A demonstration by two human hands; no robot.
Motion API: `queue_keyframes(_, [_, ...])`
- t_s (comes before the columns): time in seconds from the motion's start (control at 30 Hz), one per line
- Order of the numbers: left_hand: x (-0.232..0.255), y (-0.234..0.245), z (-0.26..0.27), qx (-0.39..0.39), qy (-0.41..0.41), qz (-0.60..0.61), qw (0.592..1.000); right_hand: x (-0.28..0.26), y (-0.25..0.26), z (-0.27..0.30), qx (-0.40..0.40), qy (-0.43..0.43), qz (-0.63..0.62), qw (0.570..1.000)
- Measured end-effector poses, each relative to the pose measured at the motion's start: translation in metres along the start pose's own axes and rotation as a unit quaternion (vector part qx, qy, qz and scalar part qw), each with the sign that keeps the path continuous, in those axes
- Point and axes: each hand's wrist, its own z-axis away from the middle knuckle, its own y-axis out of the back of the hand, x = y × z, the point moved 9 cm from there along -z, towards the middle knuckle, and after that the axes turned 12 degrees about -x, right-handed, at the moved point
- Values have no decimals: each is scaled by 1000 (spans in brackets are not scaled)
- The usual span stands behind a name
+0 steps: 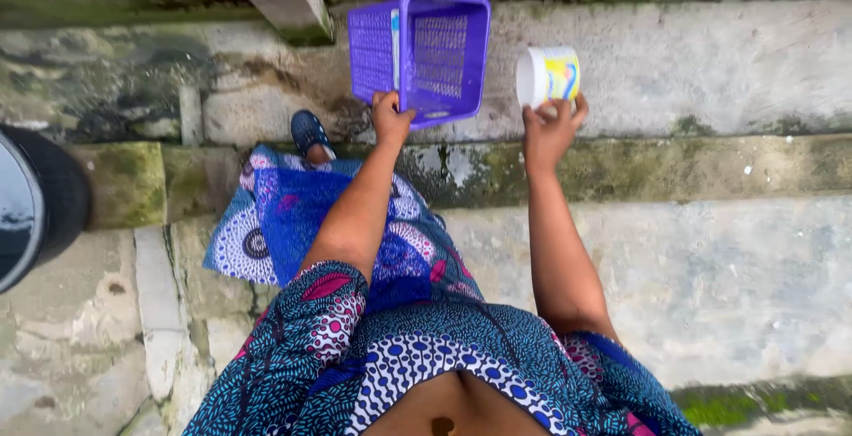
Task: Cleaning a purple plastic basket by pouring water over it using a small cup.
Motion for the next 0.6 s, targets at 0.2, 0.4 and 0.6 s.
queue_keyframes(0.2, [37,3,-2,-22,-15,-71,997,90,46,39,99,-55,58,992])
queue_keyframes(0.4, [93,2,0,-75,18,-38,996,96,46,60,115,-107,119,980])
queue_keyframes(0.6, [118,-3,-9,-87,48,-177,979,69,33,55,107,-92,90,986])
